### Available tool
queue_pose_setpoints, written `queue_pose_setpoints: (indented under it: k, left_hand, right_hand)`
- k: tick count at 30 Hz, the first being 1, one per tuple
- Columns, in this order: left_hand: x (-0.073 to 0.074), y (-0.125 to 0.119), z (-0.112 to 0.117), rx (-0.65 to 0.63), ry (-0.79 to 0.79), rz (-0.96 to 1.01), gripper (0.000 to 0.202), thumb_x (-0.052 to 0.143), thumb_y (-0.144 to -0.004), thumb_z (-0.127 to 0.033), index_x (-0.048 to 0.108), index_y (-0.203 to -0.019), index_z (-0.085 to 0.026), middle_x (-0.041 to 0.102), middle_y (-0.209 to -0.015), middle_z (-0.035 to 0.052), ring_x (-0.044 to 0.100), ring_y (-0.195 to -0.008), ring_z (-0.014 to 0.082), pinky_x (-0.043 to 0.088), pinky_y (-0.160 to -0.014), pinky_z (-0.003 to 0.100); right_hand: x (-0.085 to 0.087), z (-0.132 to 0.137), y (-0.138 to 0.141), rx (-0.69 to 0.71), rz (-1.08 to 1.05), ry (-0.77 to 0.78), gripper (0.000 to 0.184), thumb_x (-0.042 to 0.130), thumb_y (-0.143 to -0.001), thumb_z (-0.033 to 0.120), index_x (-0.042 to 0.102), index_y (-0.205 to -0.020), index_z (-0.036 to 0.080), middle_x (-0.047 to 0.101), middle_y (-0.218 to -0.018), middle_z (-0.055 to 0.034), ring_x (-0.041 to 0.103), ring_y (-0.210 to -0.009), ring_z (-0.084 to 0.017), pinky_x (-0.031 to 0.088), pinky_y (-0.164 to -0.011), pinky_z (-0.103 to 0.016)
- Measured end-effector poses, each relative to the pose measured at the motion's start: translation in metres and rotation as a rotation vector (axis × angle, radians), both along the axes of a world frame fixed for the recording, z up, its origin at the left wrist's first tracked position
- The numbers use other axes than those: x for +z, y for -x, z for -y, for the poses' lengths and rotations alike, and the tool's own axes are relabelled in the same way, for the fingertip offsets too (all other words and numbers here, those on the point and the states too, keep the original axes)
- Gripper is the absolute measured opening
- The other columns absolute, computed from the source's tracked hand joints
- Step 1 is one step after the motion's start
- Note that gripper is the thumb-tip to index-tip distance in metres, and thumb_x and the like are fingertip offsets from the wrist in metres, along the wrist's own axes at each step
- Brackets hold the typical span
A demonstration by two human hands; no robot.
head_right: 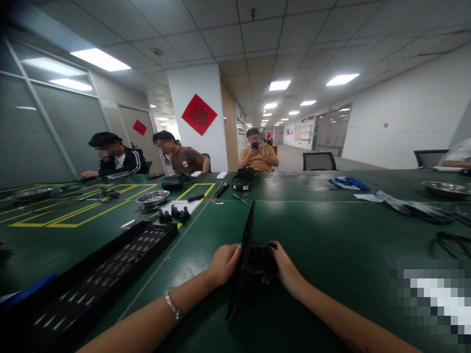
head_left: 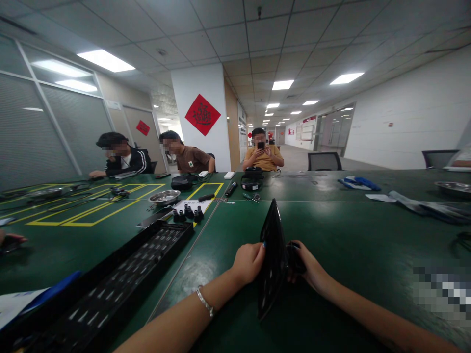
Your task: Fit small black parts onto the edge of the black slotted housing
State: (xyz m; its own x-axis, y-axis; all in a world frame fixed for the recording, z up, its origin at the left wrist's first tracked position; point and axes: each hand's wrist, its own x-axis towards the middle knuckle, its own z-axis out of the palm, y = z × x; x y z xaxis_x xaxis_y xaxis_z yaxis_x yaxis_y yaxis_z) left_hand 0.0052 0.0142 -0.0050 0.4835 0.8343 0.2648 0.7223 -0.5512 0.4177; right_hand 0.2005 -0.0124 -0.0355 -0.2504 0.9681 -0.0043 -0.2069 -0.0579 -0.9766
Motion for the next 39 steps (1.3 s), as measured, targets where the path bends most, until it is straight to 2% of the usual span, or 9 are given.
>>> queue_pose_setpoints:
  k: [6,17,39]
  left_hand:
    - [-0.0009,-0.0002,0.0010,0.007,0.004,0.021,0.051,0.015,-0.092,-0.039,0.055,-0.070,-0.017,0.059,-0.066,0.0046,0.057,-0.064,0.0168,0.033,-0.058,0.023]
    - [0.0033,-0.0017,0.0062,0.147,-0.065,-0.085,0.046,0.020,-0.092,-0.037,0.056,-0.070,-0.018,0.060,-0.067,0.0037,0.057,-0.064,0.0159,0.025,-0.054,0.025]
    - [0.0021,-0.0020,0.0047,0.159,-0.059,-0.122,0.032,0.028,-0.090,-0.029,0.056,-0.079,-0.019,0.063,-0.076,0.0034,0.059,-0.074,0.0175,0.029,-0.059,0.025]
  right_hand:
    - [0.0038,0.0019,0.0014,-0.002,0.009,-0.006,0.050,0.044,-0.075,0.060,0.032,-0.103,0.020,0.059,-0.063,0.0010,0.059,-0.048,-0.017,0.043,-0.042,-0.026]
    - [0.0080,0.0034,0.0019,-0.006,0.018,0.008,0.050,0.046,-0.074,0.060,0.035,-0.103,0.021,0.059,-0.065,0.0009,0.060,-0.049,-0.016,0.043,-0.042,-0.026]
    - [0.0007,-0.0022,0.0019,-0.022,0.019,0.003,0.044,0.042,-0.078,0.054,0.034,-0.106,0.020,0.061,-0.063,0.0009,0.059,-0.046,-0.016,0.043,-0.040,-0.025]
